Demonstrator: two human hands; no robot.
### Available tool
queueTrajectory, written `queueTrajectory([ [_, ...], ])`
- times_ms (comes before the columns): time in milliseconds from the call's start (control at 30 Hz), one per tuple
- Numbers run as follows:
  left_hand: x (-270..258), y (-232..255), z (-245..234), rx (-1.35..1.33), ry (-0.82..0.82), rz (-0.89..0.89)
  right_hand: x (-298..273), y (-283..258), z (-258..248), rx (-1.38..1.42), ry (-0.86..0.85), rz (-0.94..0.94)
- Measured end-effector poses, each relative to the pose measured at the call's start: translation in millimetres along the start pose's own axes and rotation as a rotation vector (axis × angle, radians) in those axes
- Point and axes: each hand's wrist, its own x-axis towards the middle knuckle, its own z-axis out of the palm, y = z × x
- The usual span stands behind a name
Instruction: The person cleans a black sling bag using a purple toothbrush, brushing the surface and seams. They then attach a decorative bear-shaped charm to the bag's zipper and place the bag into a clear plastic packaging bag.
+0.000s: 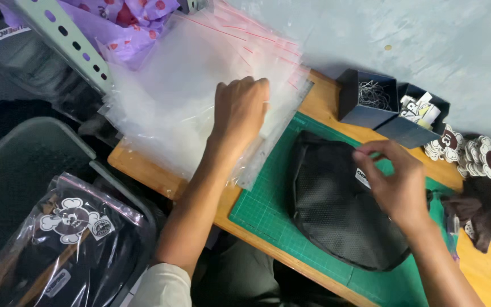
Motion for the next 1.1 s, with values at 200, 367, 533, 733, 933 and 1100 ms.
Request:
queueTrajectory([
  [200,-12.8,-46.6,19.4,-0.191,-0.122,-0.092,105.6,-42.1,113.1,0.231,-0.19,0.203],
  [367,-17.2,-47.9,28.6,-0.213,-0.057,-0.126,158.1,-29.9,176.6,0.108,-0.319,0.326],
  [533,-19.7,-48.9,41.9,-0.204,-0.017,-0.137,169.5,-16.3,205.3,-0.12,-0.326,0.333],
  [733,-19.3,-40.8,37.2,-0.126,0.006,-0.151,168.9,-9.5,219.7,0.033,-0.148,0.289],
  [933,-19.0,-43.3,41.9,-0.144,0.135,-0.225,148.0,-76.4,171.3,0.265,-0.148,0.332],
  [1100,-19.5,-51.9,54.2,-0.069,0.192,-0.296,132.7,-72.1,122.3,0.642,0.159,0.227],
])
